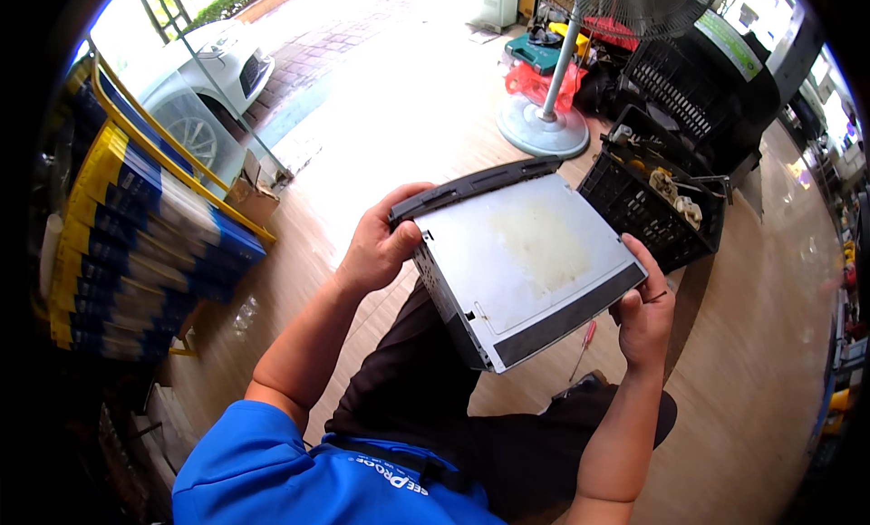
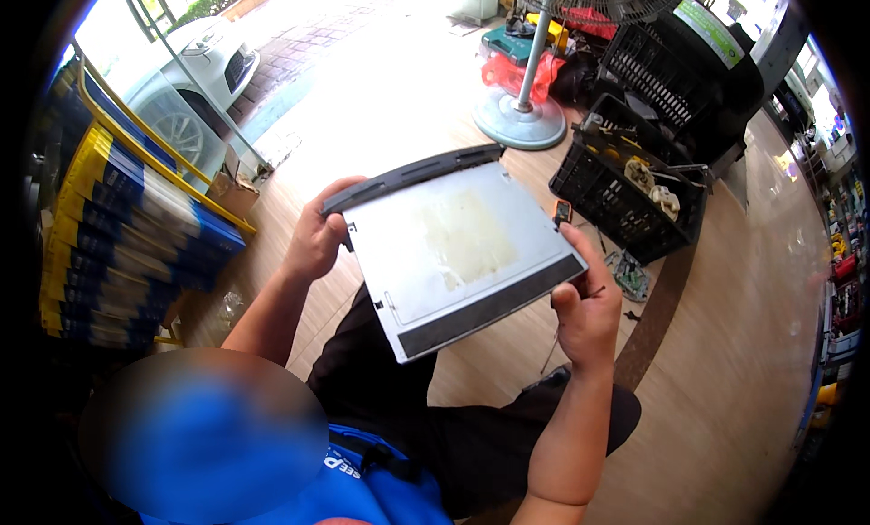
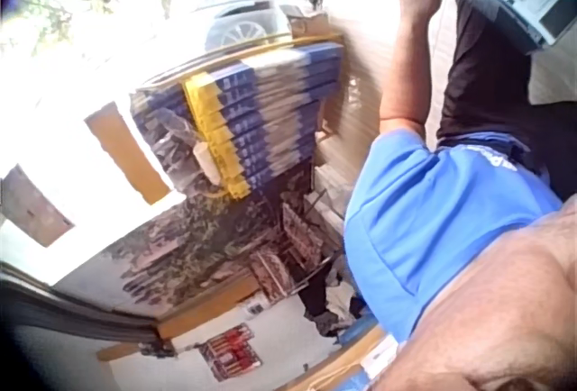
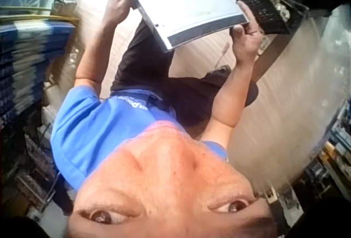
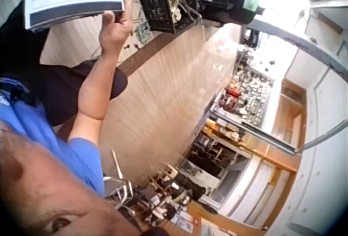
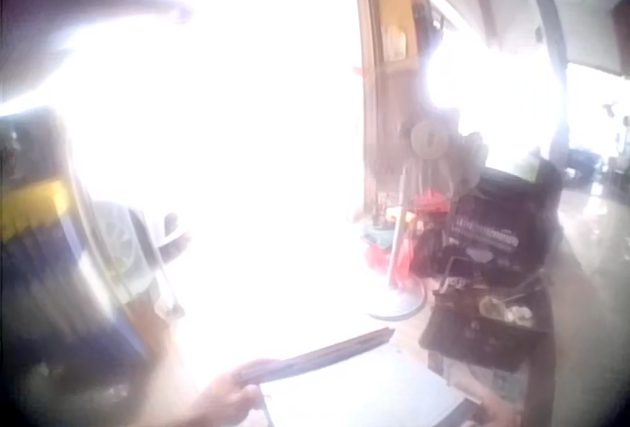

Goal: The person disassembles a car stereo unit, removing screws with a screwdriver and prying off the metal casing to reveal the internal circuit boards.

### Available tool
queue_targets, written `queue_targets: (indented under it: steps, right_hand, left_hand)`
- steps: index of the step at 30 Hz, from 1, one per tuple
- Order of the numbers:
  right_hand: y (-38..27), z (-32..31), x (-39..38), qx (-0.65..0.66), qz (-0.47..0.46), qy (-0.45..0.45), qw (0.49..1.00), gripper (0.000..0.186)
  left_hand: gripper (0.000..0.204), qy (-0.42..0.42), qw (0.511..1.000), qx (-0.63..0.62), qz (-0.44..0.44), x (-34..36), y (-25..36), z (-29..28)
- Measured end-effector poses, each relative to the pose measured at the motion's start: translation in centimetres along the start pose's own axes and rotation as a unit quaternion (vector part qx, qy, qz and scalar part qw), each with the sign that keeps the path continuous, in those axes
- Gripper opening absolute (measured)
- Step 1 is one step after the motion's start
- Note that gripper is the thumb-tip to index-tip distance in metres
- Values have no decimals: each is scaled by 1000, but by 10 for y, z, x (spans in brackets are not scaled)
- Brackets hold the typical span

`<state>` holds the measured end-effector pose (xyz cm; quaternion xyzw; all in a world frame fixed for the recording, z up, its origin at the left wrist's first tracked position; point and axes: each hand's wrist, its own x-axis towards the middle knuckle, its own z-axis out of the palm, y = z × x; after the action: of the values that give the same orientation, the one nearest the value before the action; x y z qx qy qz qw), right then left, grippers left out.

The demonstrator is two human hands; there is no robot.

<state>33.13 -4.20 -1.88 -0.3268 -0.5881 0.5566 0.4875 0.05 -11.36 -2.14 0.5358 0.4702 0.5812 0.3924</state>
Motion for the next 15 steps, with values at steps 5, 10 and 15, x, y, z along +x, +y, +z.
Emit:
queue_targets:
  steps: [5, 10, 15]
  right_hand:
    - [-10, -2, 0, -57, -23, -21, 998, 95]
    - [-13, 1, -4, -107, -50, 14, 993, 90]
    - [-20, 4, -11, -171, -74, 35, 982, 90]
  left_hand:
    - [76, -40, 999, 6, 27, 10, -1, -3]
    - [74, -81, 997, -17, -7, 21, -4, -10]
    - [90, -137, 990, -33, -27, 23, -1, -15]
